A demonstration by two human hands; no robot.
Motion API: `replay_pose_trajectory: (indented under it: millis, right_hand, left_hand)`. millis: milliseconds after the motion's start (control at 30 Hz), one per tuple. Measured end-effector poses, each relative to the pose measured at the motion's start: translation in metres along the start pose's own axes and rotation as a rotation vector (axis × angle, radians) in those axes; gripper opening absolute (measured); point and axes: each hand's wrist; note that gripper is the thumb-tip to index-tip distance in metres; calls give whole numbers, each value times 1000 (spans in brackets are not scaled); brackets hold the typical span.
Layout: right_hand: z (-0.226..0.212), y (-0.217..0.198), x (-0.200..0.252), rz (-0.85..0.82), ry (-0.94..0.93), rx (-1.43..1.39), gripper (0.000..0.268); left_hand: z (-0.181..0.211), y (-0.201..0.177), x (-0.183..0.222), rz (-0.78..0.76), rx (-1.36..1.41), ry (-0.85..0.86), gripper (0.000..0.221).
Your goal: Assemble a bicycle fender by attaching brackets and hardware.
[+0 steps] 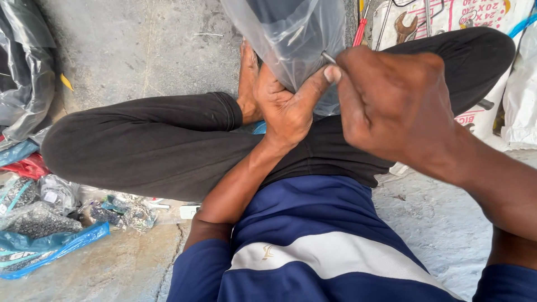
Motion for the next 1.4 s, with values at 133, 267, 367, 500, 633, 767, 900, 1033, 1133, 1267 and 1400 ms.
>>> replay_pose_trajectory:
  millis: [133, 267, 367, 500, 633, 767, 900, 1033, 1133, 1267, 1400]
  right_hand:
    - [-6, -6, 4, -79, 120, 30, 15]
    - [-36, -25, 7, 38, 2, -49, 18]
    - [-23, -11, 15, 44, 43, -27, 9]
    - [-18, -14, 24, 119, 216, -515, 9]
    - [-23, -2, 13, 171, 398, -701, 15]
    - [-2, 1, 23, 190, 212, -762, 14]
    - [-1, 8, 31, 196, 220, -793, 15]
    - [-22, -5, 42, 217, 245, -710, 13]
    - [-5, 22, 54, 234, 188, -673, 14]
    - [-23, 6, 52, 280, 362, -822, 13]
    - [-21, 20, 45, 272, 328, -897, 10]
  left_hand:
    - [2, 4, 4, -67, -153, 92, 21]
    - [3, 7, 7, -31, 129, -28, 21]
    - [4, -3, 8, -5, -13, -18, 20]
    - [1, -1, 7, -60, 41, -39, 20]
    - [-8, -9, 10, -74, -123, 47, 15]
    - [18, -9, -2, -124, 26, -45, 21]
    - [26, -7, 7, -134, 21, -30, 30]
    - [34, 7, 11, 16, -147, -60, 28]
    - [31, 5, 21, 0, -36, -95, 32]
    - [44, 6, 12, -40, -49, -167, 31]
    - [66, 3, 10, 13, -564, 38, 31]
Point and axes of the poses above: each hand's wrist, its own x-axis away from the middle knuckle, its own y-axis out of the palm, z = x × y, and after that the axes turned 12 degrees about -x, right-handed
